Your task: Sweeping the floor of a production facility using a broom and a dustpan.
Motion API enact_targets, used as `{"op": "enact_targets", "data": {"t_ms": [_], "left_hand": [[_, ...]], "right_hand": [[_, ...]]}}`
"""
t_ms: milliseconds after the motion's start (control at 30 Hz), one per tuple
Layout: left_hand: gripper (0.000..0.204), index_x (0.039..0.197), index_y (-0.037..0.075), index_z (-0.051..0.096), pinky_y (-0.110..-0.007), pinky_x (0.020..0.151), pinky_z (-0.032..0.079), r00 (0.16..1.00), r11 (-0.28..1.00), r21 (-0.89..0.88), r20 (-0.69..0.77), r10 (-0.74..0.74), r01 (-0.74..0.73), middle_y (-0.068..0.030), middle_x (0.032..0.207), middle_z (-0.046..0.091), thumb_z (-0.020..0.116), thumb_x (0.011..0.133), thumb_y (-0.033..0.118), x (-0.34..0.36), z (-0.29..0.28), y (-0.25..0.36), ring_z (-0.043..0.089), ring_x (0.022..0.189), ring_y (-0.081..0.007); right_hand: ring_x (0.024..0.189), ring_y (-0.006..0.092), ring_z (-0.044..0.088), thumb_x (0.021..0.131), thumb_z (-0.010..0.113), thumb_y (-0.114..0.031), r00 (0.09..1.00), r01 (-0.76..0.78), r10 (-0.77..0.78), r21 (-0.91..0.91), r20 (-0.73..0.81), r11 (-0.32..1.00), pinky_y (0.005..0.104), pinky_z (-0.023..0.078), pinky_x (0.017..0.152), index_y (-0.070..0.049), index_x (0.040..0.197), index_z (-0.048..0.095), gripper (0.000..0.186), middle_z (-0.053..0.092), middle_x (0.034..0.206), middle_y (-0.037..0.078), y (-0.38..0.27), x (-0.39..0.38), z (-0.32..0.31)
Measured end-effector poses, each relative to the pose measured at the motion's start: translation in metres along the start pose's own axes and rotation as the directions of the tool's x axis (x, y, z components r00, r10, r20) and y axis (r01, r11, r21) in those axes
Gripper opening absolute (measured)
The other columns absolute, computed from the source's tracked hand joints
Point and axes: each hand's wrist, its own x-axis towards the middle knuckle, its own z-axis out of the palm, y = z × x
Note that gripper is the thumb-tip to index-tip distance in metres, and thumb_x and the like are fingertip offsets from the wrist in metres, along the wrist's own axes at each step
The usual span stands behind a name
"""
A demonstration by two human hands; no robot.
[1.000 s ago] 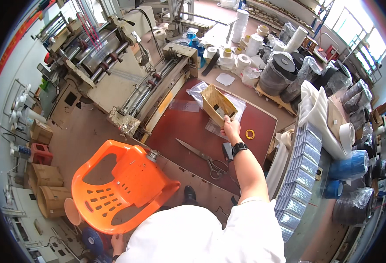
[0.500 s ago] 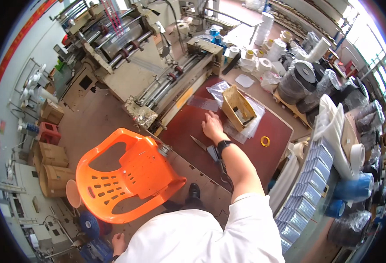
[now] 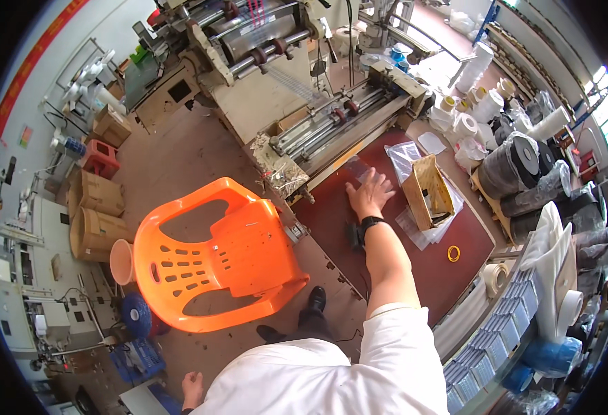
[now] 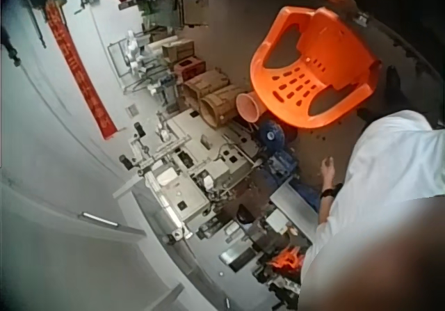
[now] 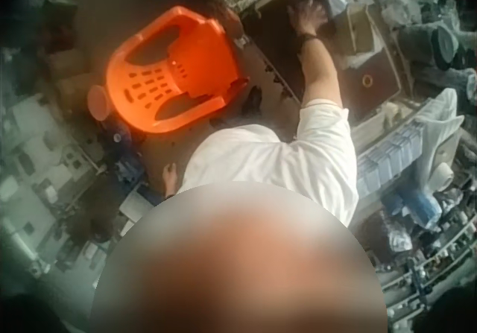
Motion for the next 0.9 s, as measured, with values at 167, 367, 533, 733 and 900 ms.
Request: {"op": "enact_targets", "data": {"t_ms": [167,367,533,733,900], "left_hand": [[0.045,0.114,-0.002,0.064,-0.041,0.095,0.046,0.996,0.996,-0.006,0.020,-0.092,0.092,-0.0228,0.114,0.065,0.071,0.084,0.031,-0.001,-0.013,-0.014,0.061,0.110,-0.0348],[0.048,0.121,-0.001,0.060,-0.042,0.098,0.046,0.974,0.974,-0.077,0.103,-0.204,0.212,-0.0218,0.120,0.063,0.069,0.087,0.032,0.000,-0.008,-0.008,0.059,0.116,-0.0333],[0.052,0.125,0.000,0.057,-0.043,0.092,0.050,0.996,0.985,-0.149,0.011,-0.084,0.085,-0.0246,0.114,0.064,0.069,0.087,0.033,-0.014,0.007,0.004,0.062,0.106,-0.0376],[0.051,0.122,0.001,0.059,-0.043,0.092,0.049,0.988,0.967,-0.207,0.000,-0.153,0.149,-0.0244,0.114,0.063,0.066,0.087,0.038,-0.001,0.009,-0.018,0.062,0.106,-0.0371],[0.051,0.121,0.002,0.059,-0.043,0.093,0.048,0.975,0.932,-0.291,0.104,-0.195,0.217,-0.0235,0.117,0.063,0.065,0.088,0.040,0.028,0.015,-0.069,0.061,0.109,-0.0367]], "right_hand": [[0.126,0.0302,0.048,0.081,0.067,-0.047,0.982,0.090,-0.095,-0.038,-0.165,0.995,0.0520,0.042,0.096,-0.004,0.131,0.050,0.069,0.054,0.129,0.014,0.011,0.030,0.011],[0.109,0.0377,0.061,0.079,0.068,-0.038,0.987,0.118,-0.128,0.098,0.099,0.988,0.0484,0.052,0.084,0.000,0.112,0.059,0.052,0.062,0.116,0.021,0.029,0.056,0.045],[0.081,0.0411,0.066,0.091,0.055,-0.023,0.874,0.486,-0.485,0.078,-0.031,0.870,0.0496,0.054,0.070,-0.004,0.092,0.068,0.024,0.067,0.092,0.022,0.040,0.047,0.051],[0.075,0.0398,0.063,0.089,0.059,-0.017,0.737,0.643,-0.532,0.188,-0.418,0.742,0.0490,0.048,0.066,0.001,0.085,0.063,0.018,0.065,0.080,0.022,0.025,-0.027,0.009],[0.062,0.0195,0.055,0.096,0.053,-0.018,0.799,0.131,-0.595,0.940,0.088,0.315,0.0356,0.044,0.056,-0.009,0.076,0.055,0.022,0.056,0.070,0.009,-0.031,-0.199,0.028]]}}
